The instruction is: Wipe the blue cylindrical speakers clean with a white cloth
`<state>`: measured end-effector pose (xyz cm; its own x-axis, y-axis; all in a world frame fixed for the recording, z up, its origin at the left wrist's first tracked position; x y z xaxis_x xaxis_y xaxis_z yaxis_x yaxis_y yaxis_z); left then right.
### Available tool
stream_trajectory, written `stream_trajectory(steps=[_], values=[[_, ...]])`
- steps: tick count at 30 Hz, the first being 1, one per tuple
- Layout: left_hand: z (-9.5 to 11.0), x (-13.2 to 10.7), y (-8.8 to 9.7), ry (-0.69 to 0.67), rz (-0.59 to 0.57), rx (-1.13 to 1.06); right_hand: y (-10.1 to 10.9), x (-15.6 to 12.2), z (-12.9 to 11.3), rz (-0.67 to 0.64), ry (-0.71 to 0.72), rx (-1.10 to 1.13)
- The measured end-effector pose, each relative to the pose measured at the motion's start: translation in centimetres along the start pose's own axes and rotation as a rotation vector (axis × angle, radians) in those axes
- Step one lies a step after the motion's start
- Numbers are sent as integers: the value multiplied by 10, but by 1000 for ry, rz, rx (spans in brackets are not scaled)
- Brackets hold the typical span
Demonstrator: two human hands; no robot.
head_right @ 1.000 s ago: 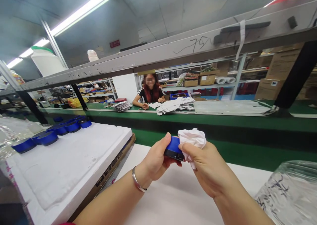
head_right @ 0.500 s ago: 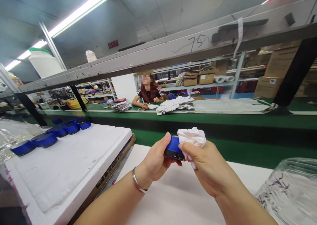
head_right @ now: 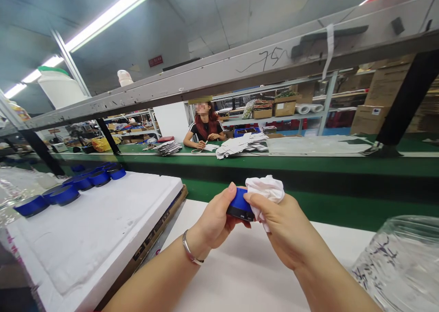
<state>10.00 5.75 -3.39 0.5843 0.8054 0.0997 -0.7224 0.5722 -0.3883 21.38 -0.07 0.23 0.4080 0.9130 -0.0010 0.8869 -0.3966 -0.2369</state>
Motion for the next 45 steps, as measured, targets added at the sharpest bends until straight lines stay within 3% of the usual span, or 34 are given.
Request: stream_trajectory(steps=[6,17,45], values=[[-1,0,0,17,12,-10,-4,1,-2,-80,22,6],[1,-1,0,-1,1,1,0,0,2,-5,-35,20],[3,-4,-3,-9,-7,11,-3,0,2,-41,-31,26]])
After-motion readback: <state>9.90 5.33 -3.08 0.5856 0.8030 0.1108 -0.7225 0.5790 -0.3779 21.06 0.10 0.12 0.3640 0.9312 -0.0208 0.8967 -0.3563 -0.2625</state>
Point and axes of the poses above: each hand's wrist, its own x-axis towards the middle knuckle, its own y-axis out of the back of the hand, z = x × y, the point moved 8 cm from there along x, towards the middle knuckle, and after that the axes turned 2 degrees about x, right-handed, at the moved point
